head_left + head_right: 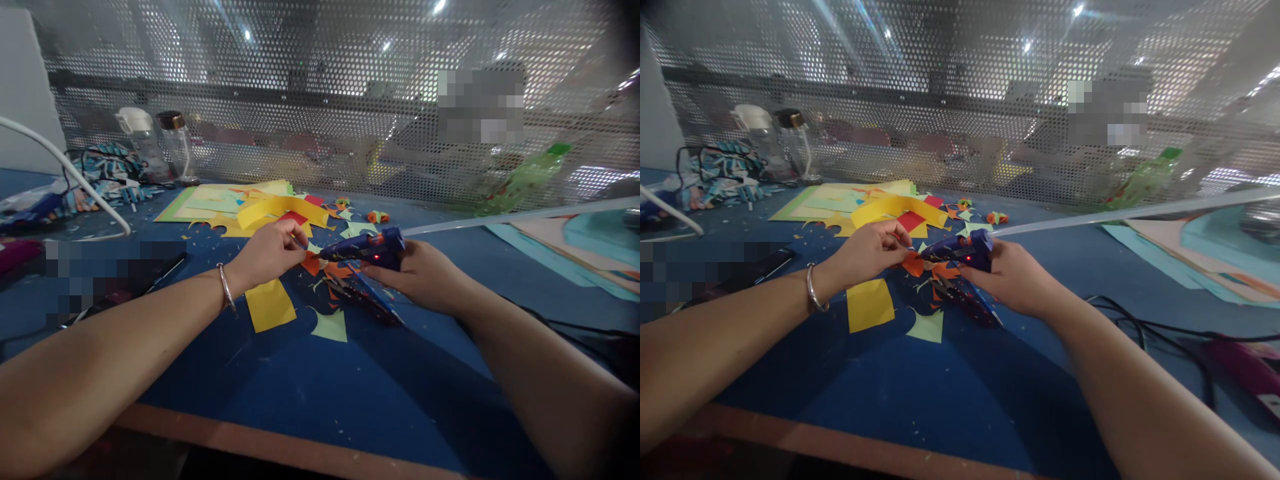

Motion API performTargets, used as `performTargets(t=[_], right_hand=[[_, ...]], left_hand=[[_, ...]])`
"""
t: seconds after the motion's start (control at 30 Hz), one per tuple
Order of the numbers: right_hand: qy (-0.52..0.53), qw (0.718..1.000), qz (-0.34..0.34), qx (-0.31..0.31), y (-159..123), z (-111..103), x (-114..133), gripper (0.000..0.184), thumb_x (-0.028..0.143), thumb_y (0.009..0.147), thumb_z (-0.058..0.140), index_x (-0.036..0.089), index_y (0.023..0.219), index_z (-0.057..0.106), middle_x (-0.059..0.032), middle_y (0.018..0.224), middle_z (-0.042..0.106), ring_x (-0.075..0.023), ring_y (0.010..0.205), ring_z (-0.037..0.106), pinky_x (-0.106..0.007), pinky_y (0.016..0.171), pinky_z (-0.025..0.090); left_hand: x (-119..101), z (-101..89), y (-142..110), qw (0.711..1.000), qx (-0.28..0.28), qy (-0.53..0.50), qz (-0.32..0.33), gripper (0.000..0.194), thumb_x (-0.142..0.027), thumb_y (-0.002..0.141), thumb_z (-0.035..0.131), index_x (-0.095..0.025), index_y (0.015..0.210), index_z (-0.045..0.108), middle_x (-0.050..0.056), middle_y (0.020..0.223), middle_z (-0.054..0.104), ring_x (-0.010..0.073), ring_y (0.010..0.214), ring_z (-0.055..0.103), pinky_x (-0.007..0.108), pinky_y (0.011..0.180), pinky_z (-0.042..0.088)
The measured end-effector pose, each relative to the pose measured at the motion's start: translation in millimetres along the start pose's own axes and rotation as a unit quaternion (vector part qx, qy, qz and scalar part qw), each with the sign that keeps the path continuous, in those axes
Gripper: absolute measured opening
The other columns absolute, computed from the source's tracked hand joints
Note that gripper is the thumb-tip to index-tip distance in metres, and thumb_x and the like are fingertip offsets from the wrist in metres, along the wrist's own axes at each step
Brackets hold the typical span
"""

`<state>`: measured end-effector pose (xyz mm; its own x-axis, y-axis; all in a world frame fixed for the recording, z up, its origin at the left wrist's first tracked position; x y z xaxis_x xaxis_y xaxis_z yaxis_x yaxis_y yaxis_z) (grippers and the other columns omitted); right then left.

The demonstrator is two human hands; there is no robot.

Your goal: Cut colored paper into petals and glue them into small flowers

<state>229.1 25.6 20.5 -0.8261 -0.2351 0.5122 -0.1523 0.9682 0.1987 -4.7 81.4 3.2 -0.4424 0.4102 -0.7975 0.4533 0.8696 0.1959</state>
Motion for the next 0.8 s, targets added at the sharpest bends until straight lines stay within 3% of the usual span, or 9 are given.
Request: performTargets(t=[0.3, 0.6, 0.8], right_hand=[[-0.022, 0.999, 0.015, 0.021, -1.2, -1.5, 3.6, 0.030, 0.049, 0.077, 0.058, 0.020, 0.074, 0.063, -0.0094, 0.076, 0.072, -0.0253, 0.067, 0.064, -0.038, 0.063, 0.048], [-0.016, 1.000, 0.005, 0.015, -1.5, -0.3, 1.9, 0.031, 0.050, 0.078, 0.058, 0.020, 0.077, 0.066, -0.0066, 0.070, 0.069, -0.0230, 0.065, 0.061, -0.036, 0.058, 0.047], [-0.002, 1.000, 0.011, 0.000, -0.5, -0.3, 1.2, 0.029, 0.050, 0.073, 0.063, 0.024, 0.061, 0.056, -0.0019, 0.057, 0.060, -0.0191, 0.053, 0.055, -0.033, 0.052, 0.043]], left_hand=[[0.0, -0.5, -0.4, 1.000, 0.000, -0.005, 0.004, 0.010, -0.018, 0.074, 0.063, -0.019, 0.083, 0.058, 0.000, 0.064, 0.067, 0.0122, 0.058, 0.060, 0.026, 0.053, 0.039], [1.0, 1.2, 0.5, 1.000, 0.001, -0.008, 0.001, 0.010, -0.017, 0.073, 0.063, -0.018, 0.082, 0.058, 0.000, 0.065, 0.066, 0.0123, 0.059, 0.060, 0.026, 0.053, 0.040], [1.0, 0.8, 0.9, 1.000, 0.007, -0.013, 0.001, 0.010, -0.016, 0.073, 0.063, -0.018, 0.082, 0.058, -0.001, 0.064, 0.066, 0.0115, 0.058, 0.060, 0.025, 0.053, 0.039]])
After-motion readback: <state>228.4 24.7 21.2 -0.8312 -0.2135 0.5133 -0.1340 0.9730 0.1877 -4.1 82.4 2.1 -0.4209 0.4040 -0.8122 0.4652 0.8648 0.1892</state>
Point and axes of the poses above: each hand's wrist, its own y-axis towards the middle knuckle, its own z-axis out of the palm, x = y × z, the point moved 2 cm from there along y, towards the middle knuckle
